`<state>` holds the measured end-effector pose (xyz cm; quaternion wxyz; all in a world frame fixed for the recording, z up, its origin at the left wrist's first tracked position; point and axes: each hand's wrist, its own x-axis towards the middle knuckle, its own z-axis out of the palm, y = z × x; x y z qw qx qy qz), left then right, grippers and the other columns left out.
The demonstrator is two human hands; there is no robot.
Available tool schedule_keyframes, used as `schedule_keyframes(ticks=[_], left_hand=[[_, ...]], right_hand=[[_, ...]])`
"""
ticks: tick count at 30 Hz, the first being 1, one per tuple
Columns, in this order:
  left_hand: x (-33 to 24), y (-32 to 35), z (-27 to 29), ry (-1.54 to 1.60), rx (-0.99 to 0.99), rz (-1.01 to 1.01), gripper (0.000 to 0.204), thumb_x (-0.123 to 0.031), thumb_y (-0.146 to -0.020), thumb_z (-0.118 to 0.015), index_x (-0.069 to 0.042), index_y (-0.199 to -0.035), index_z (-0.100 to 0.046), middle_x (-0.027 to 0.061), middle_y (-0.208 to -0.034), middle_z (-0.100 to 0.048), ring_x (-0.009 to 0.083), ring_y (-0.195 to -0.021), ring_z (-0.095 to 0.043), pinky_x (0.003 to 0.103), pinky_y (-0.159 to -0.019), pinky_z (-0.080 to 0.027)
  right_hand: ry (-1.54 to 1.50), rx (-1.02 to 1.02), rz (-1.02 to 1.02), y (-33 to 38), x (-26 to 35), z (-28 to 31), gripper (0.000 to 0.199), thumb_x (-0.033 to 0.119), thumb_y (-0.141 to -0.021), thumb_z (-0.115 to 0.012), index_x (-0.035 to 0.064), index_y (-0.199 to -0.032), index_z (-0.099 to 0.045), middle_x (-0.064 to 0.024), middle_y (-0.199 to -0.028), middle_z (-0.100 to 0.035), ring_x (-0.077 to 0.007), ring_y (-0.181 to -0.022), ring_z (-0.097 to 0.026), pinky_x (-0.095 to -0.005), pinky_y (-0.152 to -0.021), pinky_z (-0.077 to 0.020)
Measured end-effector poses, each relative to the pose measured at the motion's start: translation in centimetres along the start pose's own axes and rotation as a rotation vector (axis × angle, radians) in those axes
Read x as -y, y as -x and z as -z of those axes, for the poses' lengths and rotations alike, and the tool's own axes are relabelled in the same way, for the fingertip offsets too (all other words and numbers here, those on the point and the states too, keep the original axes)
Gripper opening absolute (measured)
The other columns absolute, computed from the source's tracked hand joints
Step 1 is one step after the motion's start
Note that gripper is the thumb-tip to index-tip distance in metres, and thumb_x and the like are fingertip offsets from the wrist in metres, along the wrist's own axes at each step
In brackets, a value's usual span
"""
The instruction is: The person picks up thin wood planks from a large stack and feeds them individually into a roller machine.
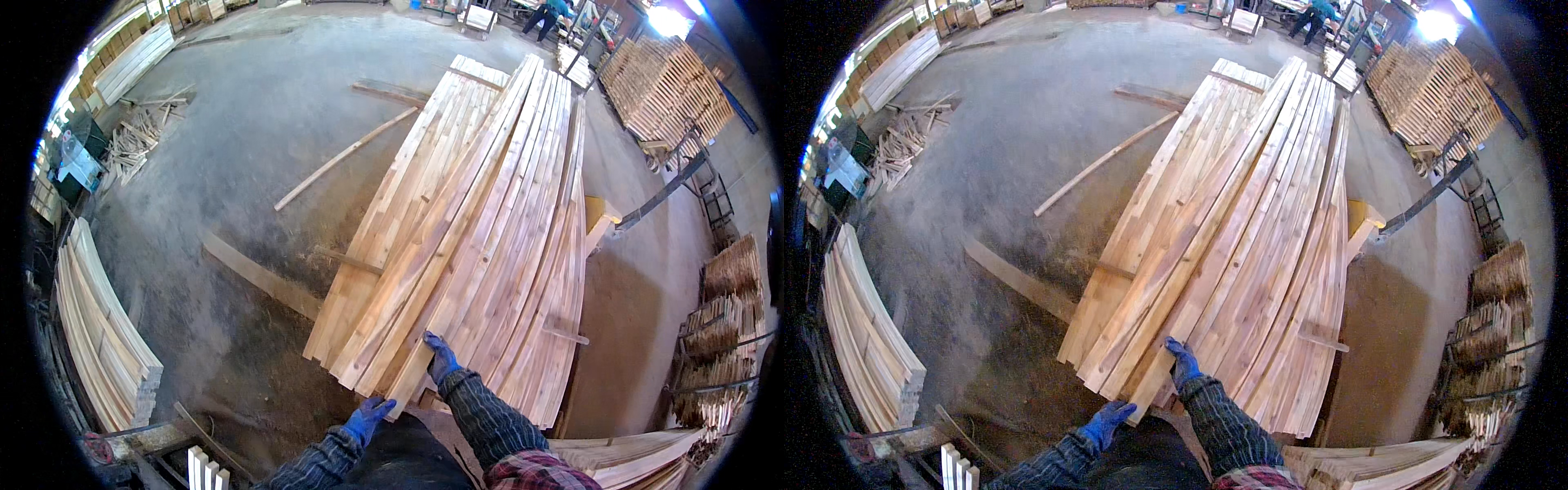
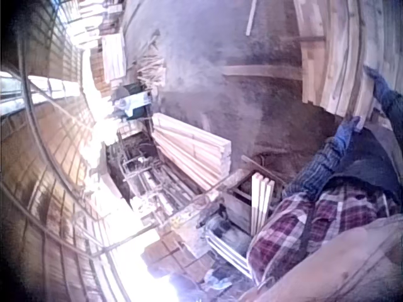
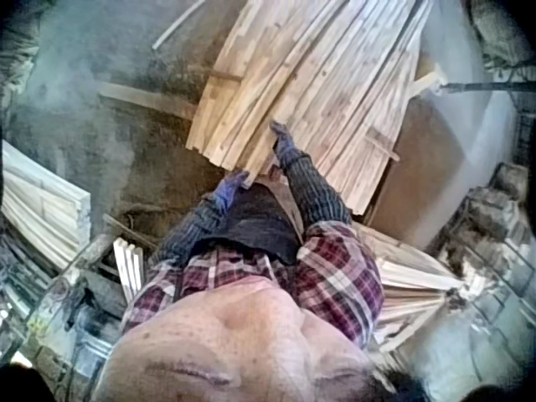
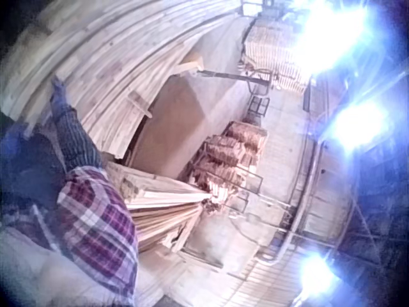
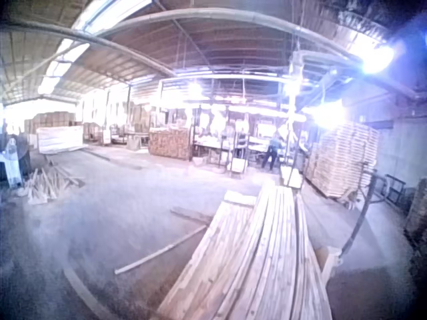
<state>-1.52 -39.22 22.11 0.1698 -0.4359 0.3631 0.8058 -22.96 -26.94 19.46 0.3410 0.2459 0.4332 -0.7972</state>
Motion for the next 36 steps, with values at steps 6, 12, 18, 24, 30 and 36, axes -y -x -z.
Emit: schedule_keyframes(ticks=[6,12,18,24,30,36], left_hand=[[-10.9,-0.9,-4.7,-0.636,0.071,-0.595,0.082,-0.044,-0.079,-0.072,0.002,-0.136,-0.036,0.0233,-0.132,-0.045,0.0313,-0.121,-0.048,0.038,-0.099,-0.041],[-19.0,-3.1,-10.9,-0.66,0.241,-0.345,0.098,-0.055,-0.073,-0.071,0.007,-0.138,-0.031,0.0224,-0.135,-0.044,0.0284,-0.123,-0.046,0.034,-0.104,-0.036],[-15.4,8.9,-6.9,-0.617,0.454,-0.158,0.081,-0.045,-0.078,-0.072,0.007,-0.131,-0.042,0.0173,-0.123,-0.055,0.0228,-0.112,-0.053,0.032,-0.098,-0.041],[-6.5,24.6,11.1,-0.776,0.227,0.025,0.08,-0.044,-0.078,-0.07,-0.003,-0.139,-0.037,0.0147,-0.13,-0.05,0.0231,-0.12,-0.045,0.035,-0.104,-0.032],[-4.3,38.0,13.0,-1.195,-0.098,-0.292,0.071,-0.04,-0.085,-0.063,-0.006,-0.141,-0.034,0.0173,-0.13,-0.052,0.0201,-0.112,-0.053,0.032,-0.096,-0.042],[-2.4,30.9,12.9,-1.378,-0.61,-0.521,0.106,-0.076,-0.065,-0.06,-0.006,-0.14,-0.035,0.0261,-0.111,-0.059,0.0386,-0.095,-0.061,0.044,-0.081,-0.05]], right_hand=[[0.129,0.197,-0.077,8.6,-1.3,-2.3,0.049,0.02,-0.085,-0.066,-0.001,-0.126,-0.047,-0.0087,-0.113,-0.059,-0.0204,-0.1,-0.058,-0.0353,-0.085,-0.0504],[0.588,0.648,-0.266,17.9,-3.9,-5.0,0.052,0.025,-0.089,-0.063,0.0022,-0.132,-0.044,-0.0098,-0.131,-0.049,-0.0219,-0.117,-0.048,-0.0362,-0.1,-0.0387],[0.768,0.757,0.274,3.8,-1.8,6.2,0.035,0.028,-0.095,-0.049,0.0074,-0.122,-0.051,-0.0091,-0.125,-0.053,-0.0256,-0.118,-0.047,-0.0397,-0.105,-0.0339],[-0.012,0.306,0.072,-0.6,12.4,-7.5,0.06,0.059,-0.086,-0.046,0.0147,-0.126,-0.043,-0.0105,-0.125,-0.049,-0.0295,-0.113,-0.047,-0.0479,-0.1,-0.037],[0.114,0.447,0.234,-5.0,11.2,-10.3,0.08,0.07,-0.084,-0.041,0.0135,-0.139,-0.032,-0.0127,-0.133,-0.041,-0.0316,-0.116,-0.045,-0.05,-0.1,-0.0375],[0.266,0.317,0.284,2.6,1.6,-13.1,0.075,0.066,-0.084,-0.04,0.0101,-0.134,-0.042,-0.0135,-0.129,-0.051,-0.03,-0.115,-0.049,-0.0498,-0.098,-0.039]])
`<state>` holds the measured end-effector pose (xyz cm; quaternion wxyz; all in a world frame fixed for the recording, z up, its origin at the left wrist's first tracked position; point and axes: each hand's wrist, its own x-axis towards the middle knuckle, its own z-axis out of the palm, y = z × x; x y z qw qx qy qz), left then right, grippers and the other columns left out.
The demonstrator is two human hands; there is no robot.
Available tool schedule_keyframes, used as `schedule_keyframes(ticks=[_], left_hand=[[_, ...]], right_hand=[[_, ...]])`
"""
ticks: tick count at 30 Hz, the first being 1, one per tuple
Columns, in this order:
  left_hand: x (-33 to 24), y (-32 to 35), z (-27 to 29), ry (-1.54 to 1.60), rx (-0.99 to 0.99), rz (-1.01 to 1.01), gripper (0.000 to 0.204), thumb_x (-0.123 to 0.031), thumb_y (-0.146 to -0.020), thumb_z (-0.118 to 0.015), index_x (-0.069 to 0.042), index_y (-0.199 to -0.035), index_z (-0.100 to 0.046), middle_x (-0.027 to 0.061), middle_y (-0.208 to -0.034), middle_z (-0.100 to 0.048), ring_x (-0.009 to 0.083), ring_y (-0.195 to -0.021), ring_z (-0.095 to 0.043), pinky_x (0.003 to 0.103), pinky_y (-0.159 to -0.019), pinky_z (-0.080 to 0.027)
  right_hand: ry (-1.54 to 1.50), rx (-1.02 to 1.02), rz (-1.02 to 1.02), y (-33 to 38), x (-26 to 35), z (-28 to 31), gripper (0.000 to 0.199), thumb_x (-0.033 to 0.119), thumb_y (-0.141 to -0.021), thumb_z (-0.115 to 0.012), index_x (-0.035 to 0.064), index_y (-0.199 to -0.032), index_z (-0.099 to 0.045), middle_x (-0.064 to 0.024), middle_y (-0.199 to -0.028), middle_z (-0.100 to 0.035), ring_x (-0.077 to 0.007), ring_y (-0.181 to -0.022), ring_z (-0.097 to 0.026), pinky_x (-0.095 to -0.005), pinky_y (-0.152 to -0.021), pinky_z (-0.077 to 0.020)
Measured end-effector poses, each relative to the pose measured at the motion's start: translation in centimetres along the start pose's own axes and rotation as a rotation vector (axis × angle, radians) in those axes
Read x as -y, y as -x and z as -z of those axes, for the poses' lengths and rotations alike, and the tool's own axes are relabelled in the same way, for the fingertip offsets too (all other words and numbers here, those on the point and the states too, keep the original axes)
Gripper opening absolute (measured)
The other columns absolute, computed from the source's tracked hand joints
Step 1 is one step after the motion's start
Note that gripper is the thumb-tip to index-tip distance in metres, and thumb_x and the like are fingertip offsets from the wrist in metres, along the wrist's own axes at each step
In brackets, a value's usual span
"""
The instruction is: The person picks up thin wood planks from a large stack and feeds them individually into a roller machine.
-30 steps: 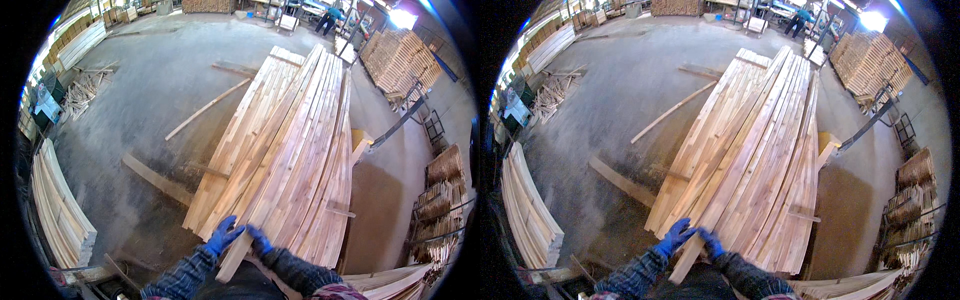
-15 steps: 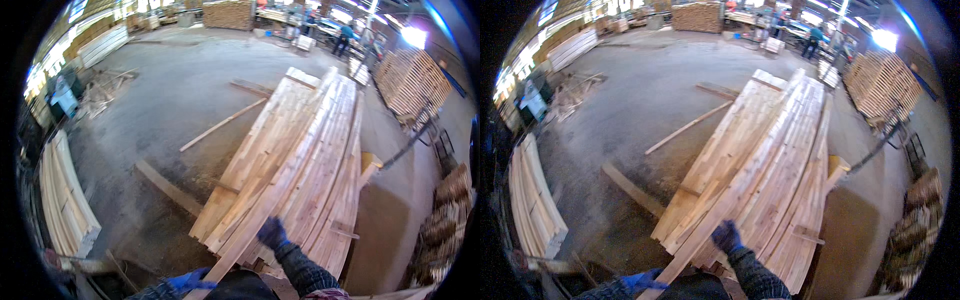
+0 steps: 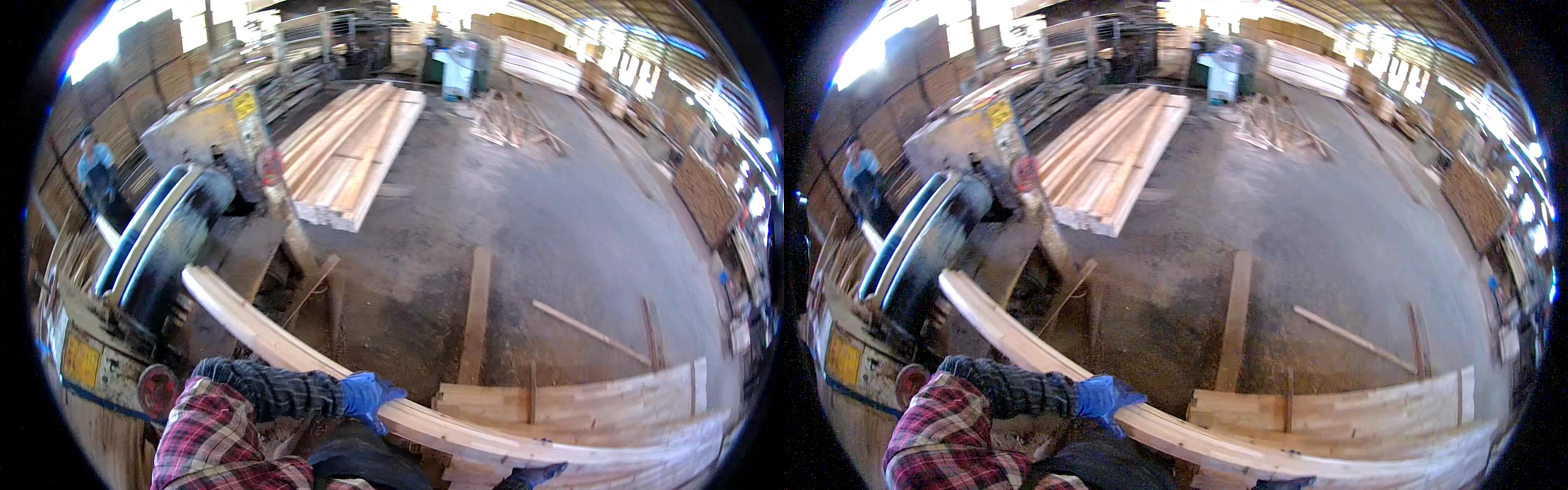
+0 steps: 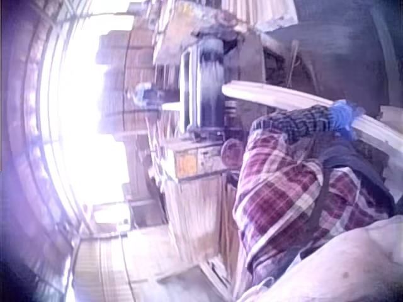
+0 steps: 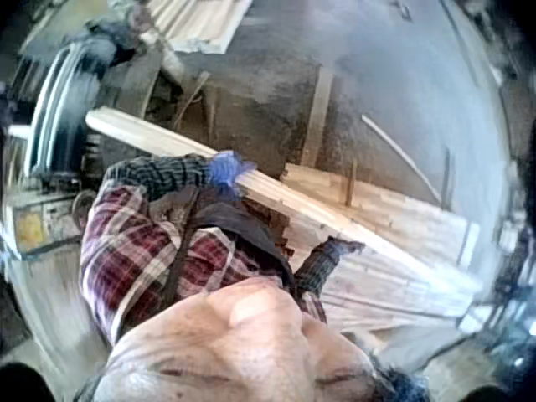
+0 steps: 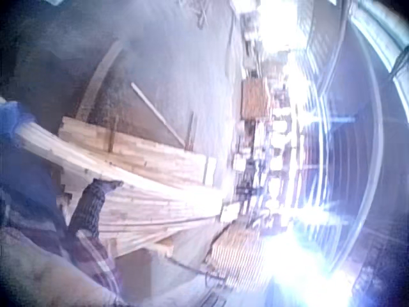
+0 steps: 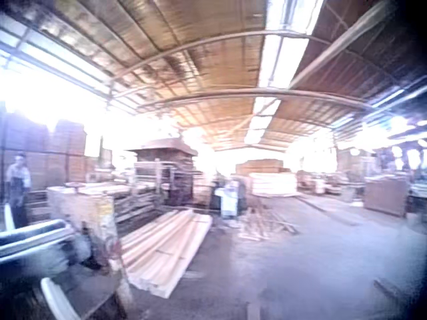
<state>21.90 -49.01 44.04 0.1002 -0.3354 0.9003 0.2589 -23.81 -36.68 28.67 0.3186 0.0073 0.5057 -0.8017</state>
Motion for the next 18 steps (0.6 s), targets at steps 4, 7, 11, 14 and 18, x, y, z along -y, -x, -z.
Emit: schedule_keyframes(ticks=[4,7,11,14,18], left_hand=[[3.8,1.0,0.5,0.008,-0.066,0.005,0.107,-0.067,-0.061,-0.069,-0.006,-0.141,-0.032,0.024,-0.125,-0.052,0.0373,-0.111,-0.054,0.043,-0.094,-0.042],[6.7,1.9,1.1,-0.038,-0.235,-0.041,0.107,-0.069,-0.06,-0.068,-0.008,-0.141,-0.034,0.0236,-0.12,-0.055,0.0384,-0.105,-0.056,0.045,-0.09,-0.045],[11.2,4.8,2.7,0.028,-0.367,-0.077,0.104,-0.066,-0.062,-0.07,-0.01,-0.142,-0.033,0.0226,-0.123,-0.054,0.0381,-0.107,-0.055,0.047,-0.092,-0.044],[15.2,9.0,3.6,0.022,-0.406,-0.03,0.103,-0.063,-0.061,-0.072,-0.01,-0.141,-0.034,0.0201,-0.121,-0.055,0.0378,-0.108,-0.054,0.048,-0.095,-0.042],[22.3,15.7,4.0,-0.153,-0.422,0.064,0.101,-0.062,-0.06,-0.074,-0.01,-0.139,-0.037,0.0178,-0.122,-0.056,0.0366,-0.108,-0.054,0.049,-0.096,-0.041]], right_hand=[[0.064,0.154,0.121,2.9,0.9,-6.5,0.07,0.058,-0.086,-0.041,0.006,-0.133,-0.042,-0.0174,-0.126,-0.053,-0.0317,-0.113,-0.052,-0.0491,-0.099,-0.0404],[0.082,0.244,0.186,4.7,1.4,-10.6,0.067,0.051,-0.087,-0.042,0.0028,-0.132,-0.042,-0.0203,-0.123,-0.054,-0.0329,-0.111,-0.054,-0.0485,-0.099,-0.0415],[0.143,0.42,0.307,7.7,1.4,-15.7,0.062,0.043,-0.088,-0.043,-0.0014,-0.132,-0.042,-0.0242,-0.12,-0.056,-0.0346,-0.109,-0.057,-0.0477,-0.099,-0.043],[-0.135,0.505,0.075,14.1,2.5,-21.3,0.071,0.054,-0.085,-0.042,0.0002,-0.131,-0.045,-0.0236,-0.127,-0.051,-0.0363,-0.118,-0.05,-0.0564,-0.1,-0.0387],[-0.39,0.915,-0.093,12.0,3.0,-20.2,0.084,0.07,-0.08,-0.034,0.0084,-0.137,-0.041,-0.019,-0.141,-0.039,-0.0378,-0.13,-0.036,-0.058,-0.109,-0.0223]])
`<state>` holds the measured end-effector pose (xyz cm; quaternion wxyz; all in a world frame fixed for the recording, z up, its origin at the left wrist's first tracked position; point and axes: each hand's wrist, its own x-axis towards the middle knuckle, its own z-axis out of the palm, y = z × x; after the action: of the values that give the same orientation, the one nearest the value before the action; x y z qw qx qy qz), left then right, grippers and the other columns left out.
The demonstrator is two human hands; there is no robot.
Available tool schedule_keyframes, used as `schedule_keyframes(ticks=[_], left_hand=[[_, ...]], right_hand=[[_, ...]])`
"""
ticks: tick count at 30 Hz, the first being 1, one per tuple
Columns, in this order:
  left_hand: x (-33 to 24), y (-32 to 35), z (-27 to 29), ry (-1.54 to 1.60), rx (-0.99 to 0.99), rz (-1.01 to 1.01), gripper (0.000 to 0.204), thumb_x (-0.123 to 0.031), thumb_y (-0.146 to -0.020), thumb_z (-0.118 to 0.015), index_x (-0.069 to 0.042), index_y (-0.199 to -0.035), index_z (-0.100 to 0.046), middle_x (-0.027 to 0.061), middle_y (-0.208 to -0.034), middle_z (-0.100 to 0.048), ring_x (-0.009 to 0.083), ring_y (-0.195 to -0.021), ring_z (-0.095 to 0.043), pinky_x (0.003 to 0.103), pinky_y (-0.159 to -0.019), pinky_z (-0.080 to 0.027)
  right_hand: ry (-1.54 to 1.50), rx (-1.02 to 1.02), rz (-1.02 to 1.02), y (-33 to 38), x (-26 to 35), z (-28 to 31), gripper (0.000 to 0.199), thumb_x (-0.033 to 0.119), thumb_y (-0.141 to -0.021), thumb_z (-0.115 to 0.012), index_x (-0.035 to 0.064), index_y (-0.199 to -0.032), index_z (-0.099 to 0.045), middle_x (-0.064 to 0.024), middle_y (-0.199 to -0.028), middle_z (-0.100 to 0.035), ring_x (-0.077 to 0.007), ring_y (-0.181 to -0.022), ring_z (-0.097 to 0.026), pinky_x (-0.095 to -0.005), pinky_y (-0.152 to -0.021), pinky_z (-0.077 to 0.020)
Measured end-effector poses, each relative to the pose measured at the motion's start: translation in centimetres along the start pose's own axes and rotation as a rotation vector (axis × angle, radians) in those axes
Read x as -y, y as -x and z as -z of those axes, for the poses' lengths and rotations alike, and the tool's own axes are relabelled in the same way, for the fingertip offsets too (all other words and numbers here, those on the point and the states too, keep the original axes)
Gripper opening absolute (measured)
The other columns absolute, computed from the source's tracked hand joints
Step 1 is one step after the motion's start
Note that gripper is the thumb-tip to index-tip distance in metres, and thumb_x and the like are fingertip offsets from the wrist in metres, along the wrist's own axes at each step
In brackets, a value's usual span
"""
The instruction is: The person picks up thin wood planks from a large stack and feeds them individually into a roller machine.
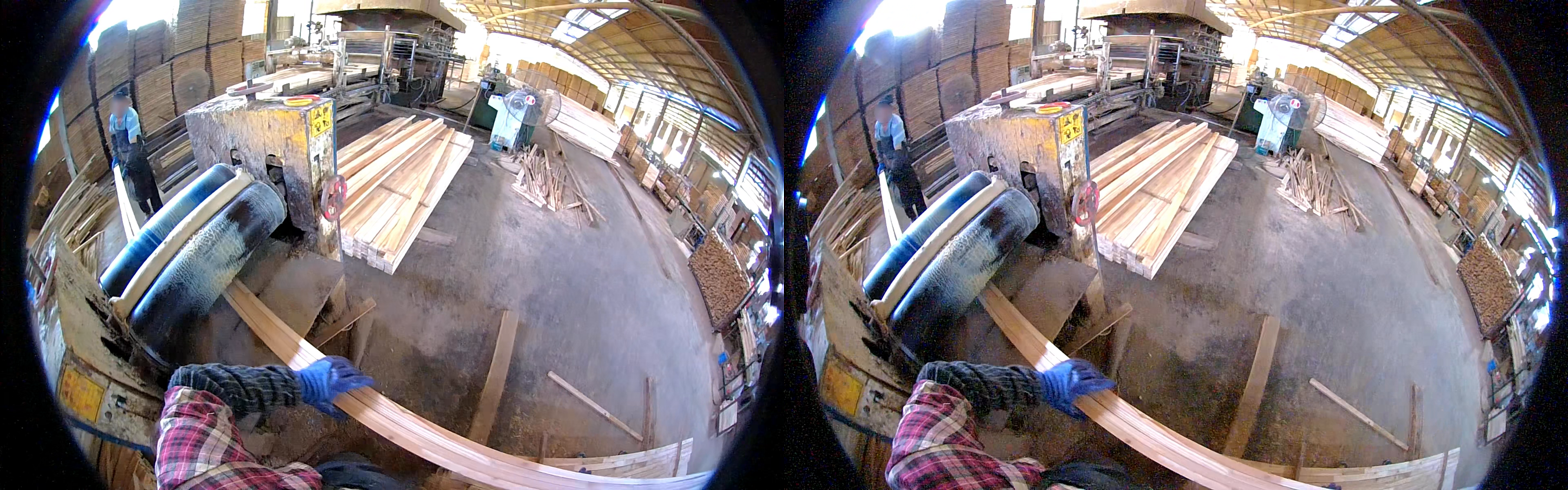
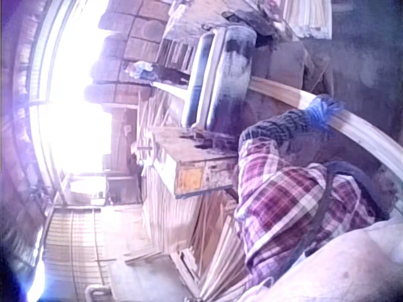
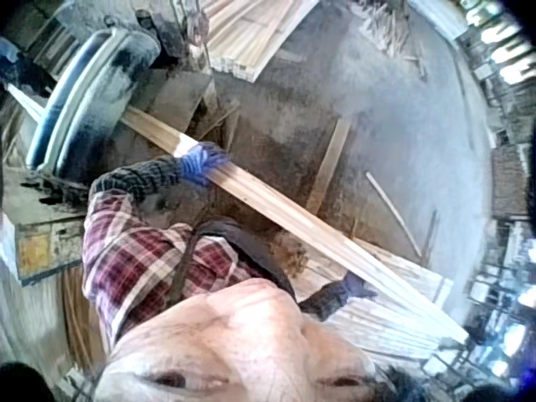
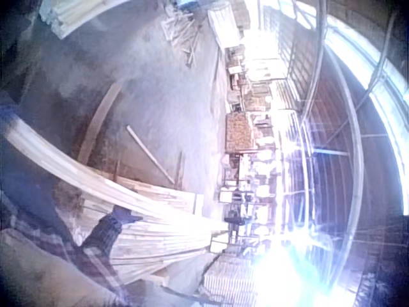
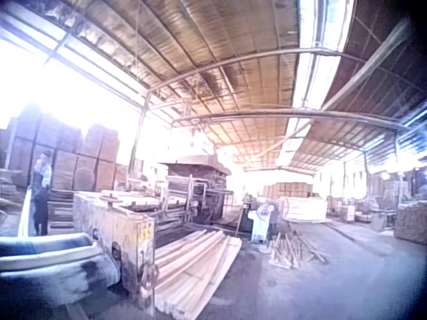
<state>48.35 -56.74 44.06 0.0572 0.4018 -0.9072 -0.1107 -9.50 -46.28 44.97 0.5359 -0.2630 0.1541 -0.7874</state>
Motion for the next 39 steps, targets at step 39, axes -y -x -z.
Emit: schedule_keyframes(ticks=[39], left_hand=[[-0.4,-2.7,-1.5,0.223,0.254,0.052,0.099,-0.058,-0.067,-0.07,-0.013,-0.144,-0.028,0.0211,-0.125,-0.053,0.0375,-0.11,-0.055,0.045,-0.091,-0.045]], right_hand=[[-0.182,-0.527,-0.2,1.5,-19.4,6.4,0.071,0.068,-0.079,-0.049,0.0159,-0.126,-0.051,-0.0104,-0.13,-0.051,-0.0334,-0.118,-0.047,-0.0557,-0.099,-0.0354]])
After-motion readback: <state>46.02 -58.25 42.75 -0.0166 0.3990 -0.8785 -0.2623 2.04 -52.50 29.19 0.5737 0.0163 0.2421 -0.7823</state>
